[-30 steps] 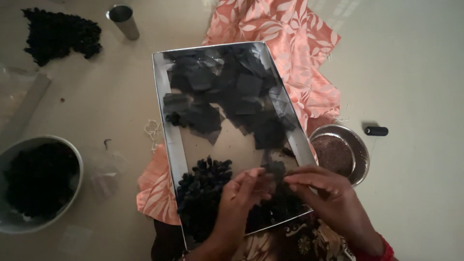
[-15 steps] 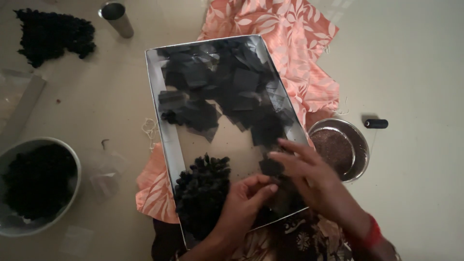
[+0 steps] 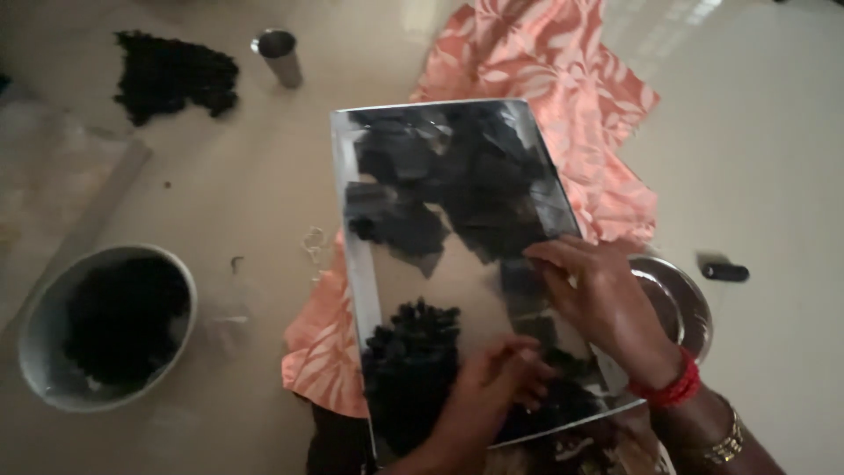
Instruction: The person folds small squares of black fabric and places them into a metal tray.
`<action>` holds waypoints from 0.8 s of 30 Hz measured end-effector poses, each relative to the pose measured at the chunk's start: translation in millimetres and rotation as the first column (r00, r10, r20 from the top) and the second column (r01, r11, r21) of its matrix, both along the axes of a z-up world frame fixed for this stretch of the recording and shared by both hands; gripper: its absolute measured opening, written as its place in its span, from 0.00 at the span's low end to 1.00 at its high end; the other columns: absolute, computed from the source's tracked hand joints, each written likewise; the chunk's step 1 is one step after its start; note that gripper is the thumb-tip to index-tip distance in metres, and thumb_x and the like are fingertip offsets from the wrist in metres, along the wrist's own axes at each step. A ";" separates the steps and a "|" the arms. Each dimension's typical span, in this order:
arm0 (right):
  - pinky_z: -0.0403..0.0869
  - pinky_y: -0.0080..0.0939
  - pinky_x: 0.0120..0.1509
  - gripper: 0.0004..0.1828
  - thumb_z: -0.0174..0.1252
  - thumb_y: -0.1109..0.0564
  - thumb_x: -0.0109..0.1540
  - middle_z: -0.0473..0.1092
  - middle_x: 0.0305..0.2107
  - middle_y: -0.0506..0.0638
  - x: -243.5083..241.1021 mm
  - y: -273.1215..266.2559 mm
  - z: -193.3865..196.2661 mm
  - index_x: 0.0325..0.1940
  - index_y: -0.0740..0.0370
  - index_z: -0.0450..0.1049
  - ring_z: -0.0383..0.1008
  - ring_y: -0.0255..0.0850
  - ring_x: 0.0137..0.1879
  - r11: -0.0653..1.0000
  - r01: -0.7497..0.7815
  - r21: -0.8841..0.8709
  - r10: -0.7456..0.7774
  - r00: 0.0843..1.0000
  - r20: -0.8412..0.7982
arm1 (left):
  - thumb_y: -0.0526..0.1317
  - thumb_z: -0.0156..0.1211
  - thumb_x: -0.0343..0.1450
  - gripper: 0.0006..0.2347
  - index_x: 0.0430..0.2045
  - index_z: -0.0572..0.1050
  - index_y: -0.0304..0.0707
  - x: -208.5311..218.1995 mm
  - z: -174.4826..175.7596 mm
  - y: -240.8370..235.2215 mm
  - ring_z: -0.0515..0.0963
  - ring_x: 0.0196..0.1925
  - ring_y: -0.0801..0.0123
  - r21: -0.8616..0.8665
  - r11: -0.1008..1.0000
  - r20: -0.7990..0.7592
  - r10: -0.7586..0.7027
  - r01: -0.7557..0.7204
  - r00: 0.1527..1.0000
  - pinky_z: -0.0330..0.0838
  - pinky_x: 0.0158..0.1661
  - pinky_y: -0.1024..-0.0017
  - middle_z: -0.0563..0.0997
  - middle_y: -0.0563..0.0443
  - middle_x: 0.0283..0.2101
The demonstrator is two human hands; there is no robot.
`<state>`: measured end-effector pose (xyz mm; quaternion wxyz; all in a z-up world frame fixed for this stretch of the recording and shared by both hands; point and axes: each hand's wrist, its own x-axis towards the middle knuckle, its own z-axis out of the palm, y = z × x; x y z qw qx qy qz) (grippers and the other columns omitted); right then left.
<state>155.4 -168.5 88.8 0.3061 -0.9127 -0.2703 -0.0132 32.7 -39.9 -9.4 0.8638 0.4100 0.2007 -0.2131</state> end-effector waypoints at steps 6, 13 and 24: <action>0.76 0.45 0.45 0.10 0.61 0.64 0.61 0.77 0.39 0.58 15.5 59.3 -5.5 0.47 0.63 0.77 0.79 0.55 0.43 0.956 -0.253 0.146 0.245 0.967 0.072 | 0.36 0.55 0.76 0.10 0.48 0.75 0.30 -9.2 -38.0 -2.5 0.81 0.35 0.72 0.096 0.984 0.207 -0.165 0.148 0.964 0.77 0.38 0.75 0.83 0.47 0.40; 0.79 0.42 0.44 0.19 0.63 0.61 0.57 0.78 0.42 0.56 47.9 50.9 -42.4 0.54 0.61 0.77 0.82 0.48 0.43 0.933 -0.297 0.202 0.331 0.929 -0.167 | 0.34 0.54 0.76 0.08 0.46 0.75 0.29 -8.8 -63.7 -8.0 0.81 0.34 0.72 -0.007 0.990 0.152 -0.141 0.143 0.978 0.77 0.36 0.74 0.83 0.48 0.37; 0.74 0.53 0.53 0.27 0.67 0.61 0.57 0.74 0.47 0.63 123.5 35.1 -76.9 0.60 0.66 0.71 0.75 0.62 0.51 0.990 -0.138 0.016 0.125 0.930 0.345 | 0.37 0.54 0.77 0.09 0.45 0.76 0.29 -5.2 -64.1 -8.1 0.81 0.36 0.75 0.115 0.953 0.146 -0.295 0.280 0.944 0.76 0.36 0.76 0.83 0.49 0.38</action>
